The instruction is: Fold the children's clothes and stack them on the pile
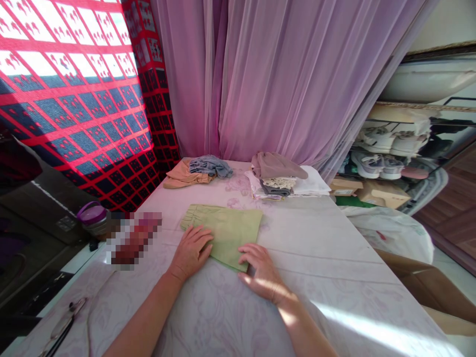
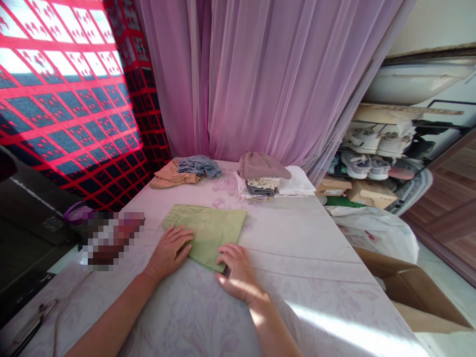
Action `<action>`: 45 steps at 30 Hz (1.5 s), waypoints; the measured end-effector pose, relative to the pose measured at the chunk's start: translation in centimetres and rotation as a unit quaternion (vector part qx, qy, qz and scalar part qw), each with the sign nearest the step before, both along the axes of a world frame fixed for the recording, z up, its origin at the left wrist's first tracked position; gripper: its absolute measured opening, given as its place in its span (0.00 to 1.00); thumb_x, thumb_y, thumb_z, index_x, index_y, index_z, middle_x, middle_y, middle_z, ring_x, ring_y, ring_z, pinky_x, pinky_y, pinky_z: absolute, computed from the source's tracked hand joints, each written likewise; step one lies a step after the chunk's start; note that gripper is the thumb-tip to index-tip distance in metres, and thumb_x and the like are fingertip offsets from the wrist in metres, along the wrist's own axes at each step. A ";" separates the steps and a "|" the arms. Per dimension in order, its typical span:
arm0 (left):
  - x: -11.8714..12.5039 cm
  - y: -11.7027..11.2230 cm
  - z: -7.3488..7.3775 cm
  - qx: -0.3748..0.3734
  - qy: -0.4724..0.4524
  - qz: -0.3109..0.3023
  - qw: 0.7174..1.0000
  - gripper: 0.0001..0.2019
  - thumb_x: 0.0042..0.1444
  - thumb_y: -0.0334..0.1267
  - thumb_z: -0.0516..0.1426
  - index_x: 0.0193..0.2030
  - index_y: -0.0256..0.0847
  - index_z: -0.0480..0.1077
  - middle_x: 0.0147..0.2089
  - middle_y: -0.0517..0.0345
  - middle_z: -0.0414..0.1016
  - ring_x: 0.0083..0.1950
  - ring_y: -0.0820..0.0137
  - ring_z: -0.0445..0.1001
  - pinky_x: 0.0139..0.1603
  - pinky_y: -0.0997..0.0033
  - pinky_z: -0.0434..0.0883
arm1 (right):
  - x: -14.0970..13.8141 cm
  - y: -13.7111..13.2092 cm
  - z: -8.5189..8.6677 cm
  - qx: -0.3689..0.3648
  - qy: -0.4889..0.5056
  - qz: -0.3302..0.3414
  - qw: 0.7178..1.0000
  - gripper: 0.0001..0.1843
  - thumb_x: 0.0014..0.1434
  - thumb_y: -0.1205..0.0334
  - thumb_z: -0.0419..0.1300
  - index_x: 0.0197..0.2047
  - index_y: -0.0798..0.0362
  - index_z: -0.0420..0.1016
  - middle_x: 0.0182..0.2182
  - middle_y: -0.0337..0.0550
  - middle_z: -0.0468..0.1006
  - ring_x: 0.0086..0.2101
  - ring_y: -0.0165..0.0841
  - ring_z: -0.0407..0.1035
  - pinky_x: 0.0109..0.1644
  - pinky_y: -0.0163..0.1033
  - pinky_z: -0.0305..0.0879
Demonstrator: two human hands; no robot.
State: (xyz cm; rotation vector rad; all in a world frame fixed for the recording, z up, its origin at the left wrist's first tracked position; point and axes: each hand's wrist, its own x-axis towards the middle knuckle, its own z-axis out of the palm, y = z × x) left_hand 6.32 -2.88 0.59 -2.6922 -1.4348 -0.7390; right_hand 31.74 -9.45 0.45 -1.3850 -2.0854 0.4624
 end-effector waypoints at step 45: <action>-1.3 11.9 4.3 -0.254 0.012 0.275 0.927 0.13 0.56 0.47 0.53 0.41 0.43 0.72 0.39 0.53 0.80 0.41 0.63 0.77 0.36 0.70 0.67 | 5.9 12.8 2.1 -0.176 -0.066 -0.325 0.927 0.15 0.58 0.57 0.53 0.45 0.50 0.75 0.37 0.44 0.80 0.38 0.37 0.73 0.36 0.36 0.62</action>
